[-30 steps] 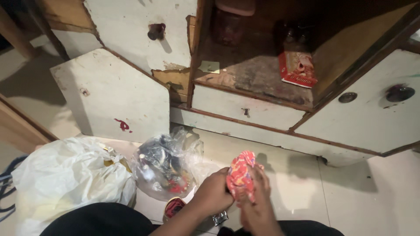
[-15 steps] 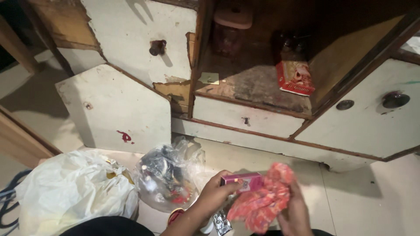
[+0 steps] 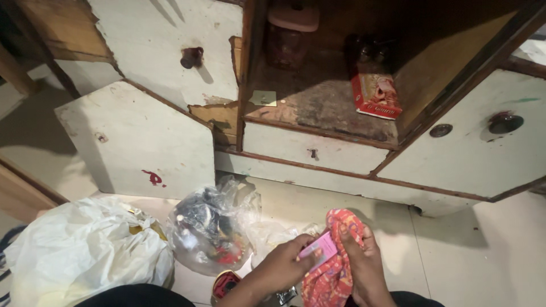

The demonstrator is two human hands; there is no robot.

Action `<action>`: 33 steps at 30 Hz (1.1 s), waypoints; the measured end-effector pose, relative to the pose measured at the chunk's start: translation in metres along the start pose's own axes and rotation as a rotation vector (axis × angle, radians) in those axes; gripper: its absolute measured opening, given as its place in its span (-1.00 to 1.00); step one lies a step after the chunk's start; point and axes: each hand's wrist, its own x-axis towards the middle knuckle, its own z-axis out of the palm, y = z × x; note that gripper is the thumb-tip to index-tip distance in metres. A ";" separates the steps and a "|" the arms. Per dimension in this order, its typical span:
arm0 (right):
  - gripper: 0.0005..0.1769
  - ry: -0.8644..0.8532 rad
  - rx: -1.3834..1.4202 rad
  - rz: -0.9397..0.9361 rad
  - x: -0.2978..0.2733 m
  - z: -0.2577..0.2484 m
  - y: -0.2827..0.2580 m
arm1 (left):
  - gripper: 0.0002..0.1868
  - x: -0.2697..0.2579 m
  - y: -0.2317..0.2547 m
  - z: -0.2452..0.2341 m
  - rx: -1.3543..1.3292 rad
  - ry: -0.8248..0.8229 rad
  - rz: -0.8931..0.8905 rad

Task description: The person sits on the floor and wipes several small items with a patterned cloth, including a metal object, a pink box, and a small yellow container. After cleaning, the person places the items into a wooden cabinet.

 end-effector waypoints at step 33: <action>-0.35 -0.345 -0.684 -0.490 -0.025 0.022 0.018 | -0.22 0.005 0.014 -0.020 -0.240 0.389 -0.264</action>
